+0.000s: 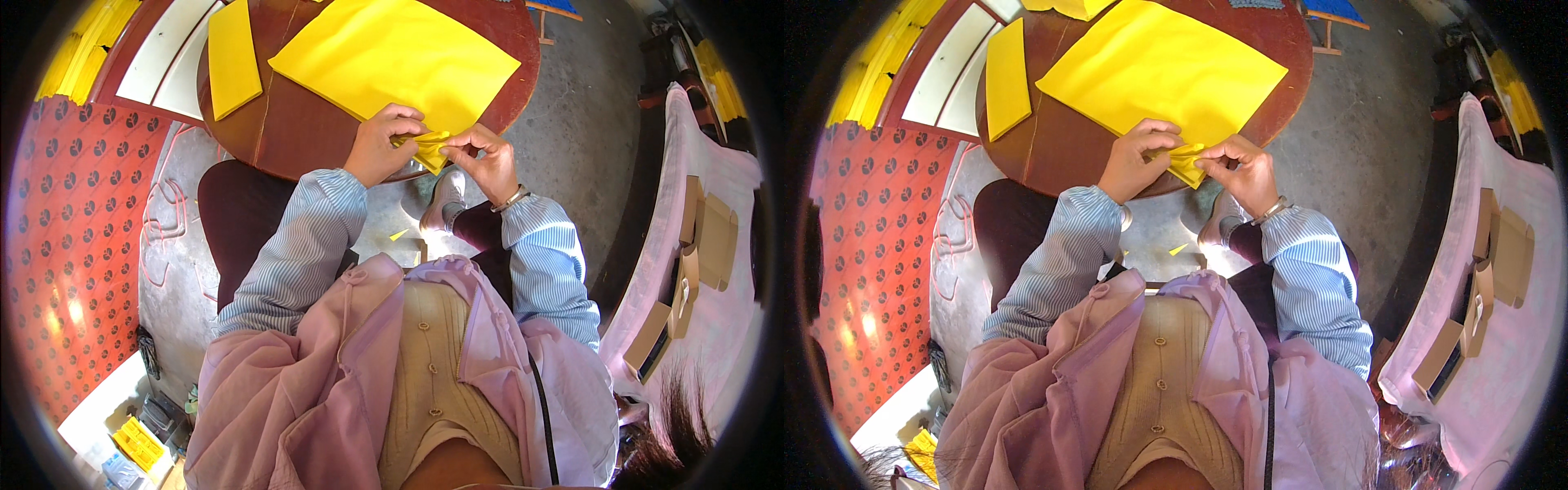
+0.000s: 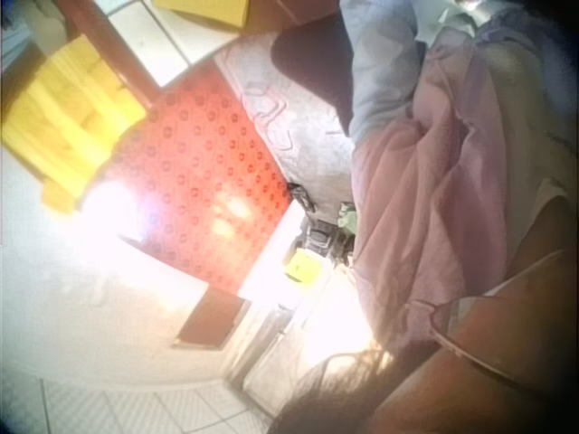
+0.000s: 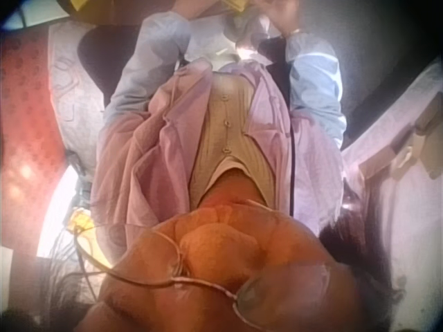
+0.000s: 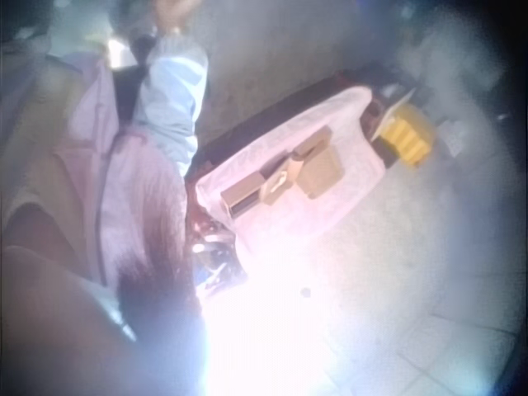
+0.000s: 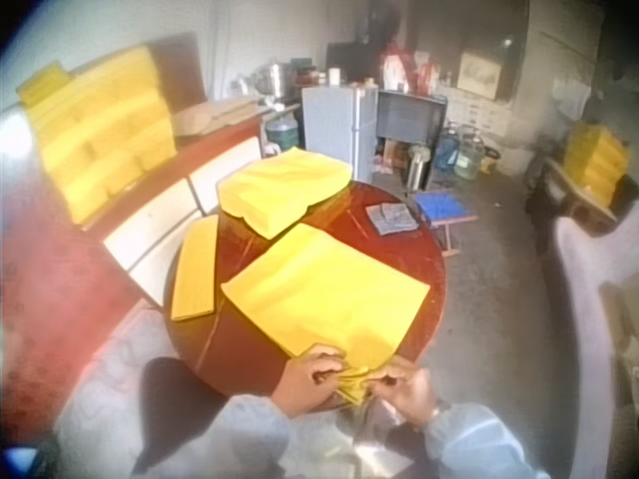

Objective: The person folds yellow paper sheets by hand on a round wooden table, repeatedly folding and unfolding them to create creases. The person stacks the folded sheets and continues the folding process with additional sheets.

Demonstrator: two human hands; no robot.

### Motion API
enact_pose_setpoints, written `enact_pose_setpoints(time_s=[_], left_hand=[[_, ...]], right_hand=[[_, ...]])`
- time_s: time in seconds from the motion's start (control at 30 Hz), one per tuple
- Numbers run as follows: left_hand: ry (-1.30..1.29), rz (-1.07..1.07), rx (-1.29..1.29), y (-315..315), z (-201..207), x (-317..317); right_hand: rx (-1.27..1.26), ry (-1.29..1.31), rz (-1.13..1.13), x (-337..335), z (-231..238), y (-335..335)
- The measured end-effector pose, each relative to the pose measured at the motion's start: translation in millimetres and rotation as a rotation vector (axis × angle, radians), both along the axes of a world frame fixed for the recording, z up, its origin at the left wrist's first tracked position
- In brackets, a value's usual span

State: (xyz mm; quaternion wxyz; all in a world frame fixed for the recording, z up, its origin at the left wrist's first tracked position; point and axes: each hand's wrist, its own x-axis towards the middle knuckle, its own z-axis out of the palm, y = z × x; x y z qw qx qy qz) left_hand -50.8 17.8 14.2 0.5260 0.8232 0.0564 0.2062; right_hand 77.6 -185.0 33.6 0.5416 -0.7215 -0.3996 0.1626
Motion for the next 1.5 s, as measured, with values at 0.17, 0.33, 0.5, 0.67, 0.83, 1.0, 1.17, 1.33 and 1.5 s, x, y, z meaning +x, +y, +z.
enact_pose_setpoints(time_s=[0.17,0.33,0.5,0.67,0.83,1.0,1.17,1.33,1.5], left_hand=[[0.018,-0.009,0.005,-0.5,0.8,-0.7],[0.033,0.031,0.025,-2.7,0.8,1.6],[0.050,0.034,0.014,-2.0,1.0,2.6],[0.060,0.033,-0.020,-2.1,1.3,2.6],[0.055,0.040,-0.028,-2.8,2.1,1.6],[0.053,0.038,-0.018,-2.8,2.3,1.3],[0.050,0.012,-0.005,-1.0,2.2,-0.1],[0.053,-0.050,-0.039,1.7,3.9,-2.4],[0.048,-0.051,-0.007,1.3,5.2,-2.7]], right_hand=[[0.024,0.055,0.000,-0.1,-1.8,1.8],[0.069,-0.010,0.011,-2.8,1.1,4.0],[0.052,-0.125,0.003,-4.8,3.8,1.6],[0.087,-0.214,0.038,-3.6,3.6,-0.9],[0.077,-0.227,0.051,-2.3,5.0,-1.3],[0.034,-0.145,0.036,-2.4,6.6,-1.7],[0.014,-0.022,0.029,-2.2,5.2,-0.3],[0.021,0.026,0.010,-1.7,3.3,1.2],[0.022,0.029,0.011,-1.4,0.8,1.1]])
